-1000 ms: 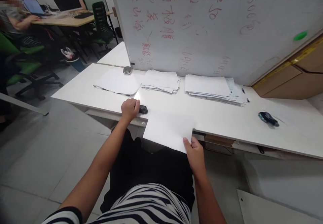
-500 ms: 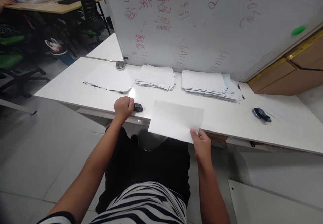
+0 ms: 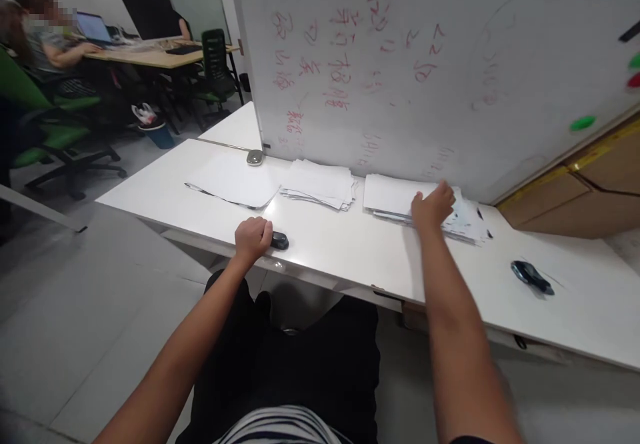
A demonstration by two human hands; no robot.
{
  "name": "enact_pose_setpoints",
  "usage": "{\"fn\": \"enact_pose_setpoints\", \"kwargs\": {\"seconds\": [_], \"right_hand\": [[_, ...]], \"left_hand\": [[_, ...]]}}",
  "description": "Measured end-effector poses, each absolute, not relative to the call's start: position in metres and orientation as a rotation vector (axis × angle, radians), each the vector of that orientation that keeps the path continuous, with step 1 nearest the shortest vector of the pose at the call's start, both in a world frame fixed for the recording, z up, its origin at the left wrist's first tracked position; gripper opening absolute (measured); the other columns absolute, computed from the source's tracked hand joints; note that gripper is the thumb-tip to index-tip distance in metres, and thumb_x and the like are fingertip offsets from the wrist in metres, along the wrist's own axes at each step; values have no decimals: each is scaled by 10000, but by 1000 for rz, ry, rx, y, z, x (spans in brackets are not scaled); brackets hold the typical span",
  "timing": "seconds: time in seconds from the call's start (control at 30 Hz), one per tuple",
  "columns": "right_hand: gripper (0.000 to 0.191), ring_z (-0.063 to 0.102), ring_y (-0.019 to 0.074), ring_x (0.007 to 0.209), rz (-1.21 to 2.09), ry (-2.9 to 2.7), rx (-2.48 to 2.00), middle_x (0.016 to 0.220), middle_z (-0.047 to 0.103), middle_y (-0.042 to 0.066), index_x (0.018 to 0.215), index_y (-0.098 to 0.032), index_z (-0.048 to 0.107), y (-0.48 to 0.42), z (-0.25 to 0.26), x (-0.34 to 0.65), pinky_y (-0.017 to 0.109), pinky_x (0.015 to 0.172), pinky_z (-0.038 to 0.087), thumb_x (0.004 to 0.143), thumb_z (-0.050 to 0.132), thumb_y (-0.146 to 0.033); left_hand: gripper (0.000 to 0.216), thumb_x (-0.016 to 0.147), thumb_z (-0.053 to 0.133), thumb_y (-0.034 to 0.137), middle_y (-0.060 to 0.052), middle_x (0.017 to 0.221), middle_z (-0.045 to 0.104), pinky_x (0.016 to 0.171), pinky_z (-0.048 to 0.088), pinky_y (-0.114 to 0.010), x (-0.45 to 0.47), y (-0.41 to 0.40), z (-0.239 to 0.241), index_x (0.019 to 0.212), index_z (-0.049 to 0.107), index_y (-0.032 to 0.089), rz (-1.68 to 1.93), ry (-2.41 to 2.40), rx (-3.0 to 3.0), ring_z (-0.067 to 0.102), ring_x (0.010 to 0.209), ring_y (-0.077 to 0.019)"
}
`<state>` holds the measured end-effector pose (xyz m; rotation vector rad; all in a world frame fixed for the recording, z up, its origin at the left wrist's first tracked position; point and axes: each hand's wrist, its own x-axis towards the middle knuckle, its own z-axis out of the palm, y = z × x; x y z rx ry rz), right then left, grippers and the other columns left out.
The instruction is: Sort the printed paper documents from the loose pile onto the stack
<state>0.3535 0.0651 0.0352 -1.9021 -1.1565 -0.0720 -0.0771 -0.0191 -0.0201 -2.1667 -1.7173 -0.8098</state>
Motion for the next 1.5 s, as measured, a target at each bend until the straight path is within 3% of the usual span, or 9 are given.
{"fn": "enact_pose_setpoints", "kwargs": {"seconds": [0.07,0.13,0.3,0.57,0.8,0.93,1.2,1.37,1.5], "right_hand": [[552,304,377,1309,-157,-1411,-1832,1396,384,248,1359,-74,389,72,18,311,555,1006,264,884,470,-341],[465,345,313,1310,-80,-1602,-1750,1391,442,179,1286,-133,491,79,-1,262,481,1036,291,870,493,-343],[463,328,301,1354,154,-1985,-1637,1451,421,134,1307,-205,495,95,-30,185,521,1055,232,889,470,-402],[362,496,252,1235,142,-1931,-1661,1307,588,87,1107,-225,631,91,-31,194,452,969,259,890,481,-474],[329,553,223,1159,-53,-2034,-1551,1200,659,70,1046,-241,644,87,-29,189,457,1057,113,969,344,-352],[358,547,203,1163,-92,-2074,-1498,1196,658,78,1044,-226,630,85,-30,190,419,1025,164,986,284,-295],[359,633,184,794,-198,-2054,-1554,809,705,60,1034,-169,610,84,-27,190,401,1041,184,944,262,-182],[310,629,192,987,-205,-1844,-1415,1048,702,78,1040,-186,593,56,7,192,406,1091,186,943,305,-244],[244,524,249,1209,-139,-1779,-1391,1244,621,82,1033,-233,608,-26,12,196,480,1099,214,900,406,-264]], "left_hand": [[364,927,355,296,-48,625,542,627,246,-343,-77,-19,-20,599,480,200,-811,-1698,-2161,464,642,-175],[360,928,355,295,-47,627,546,633,253,-343,-77,-20,-20,602,477,201,-805,-1690,-2146,467,649,-176],[350,928,353,284,-49,641,548,645,269,-340,-78,-21,-20,611,478,203,-753,-1722,-2137,476,670,-179],[338,916,362,268,-47,629,528,645,277,-338,-79,-22,-19,596,455,208,-766,-1709,-2162,469,663,-180],[343,912,361,261,-48,629,522,643,269,-335,-79,-22,-20,581,436,209,-789,-1729,-2153,459,662,-181],[346,917,357,264,-43,620,515,637,273,-332,-78,-22,-20,584,435,209,-785,-1712,-2141,455,650,-176],[355,925,343,268,-43,621,518,638,279,-330,-79,-21,-21,594,455,208,-772,-1701,-2126,474,654,-176],[367,930,353,301,-54,634,539,633,255,-333,-77,-20,-23,600,480,201,-799,-1768,-2067,482,669,-184],[383,939,354,360,-68,657,556,630,220,-338,-74,-20,-24,635,515,192,-814,-1867,-1934,493,695,-201]]}}
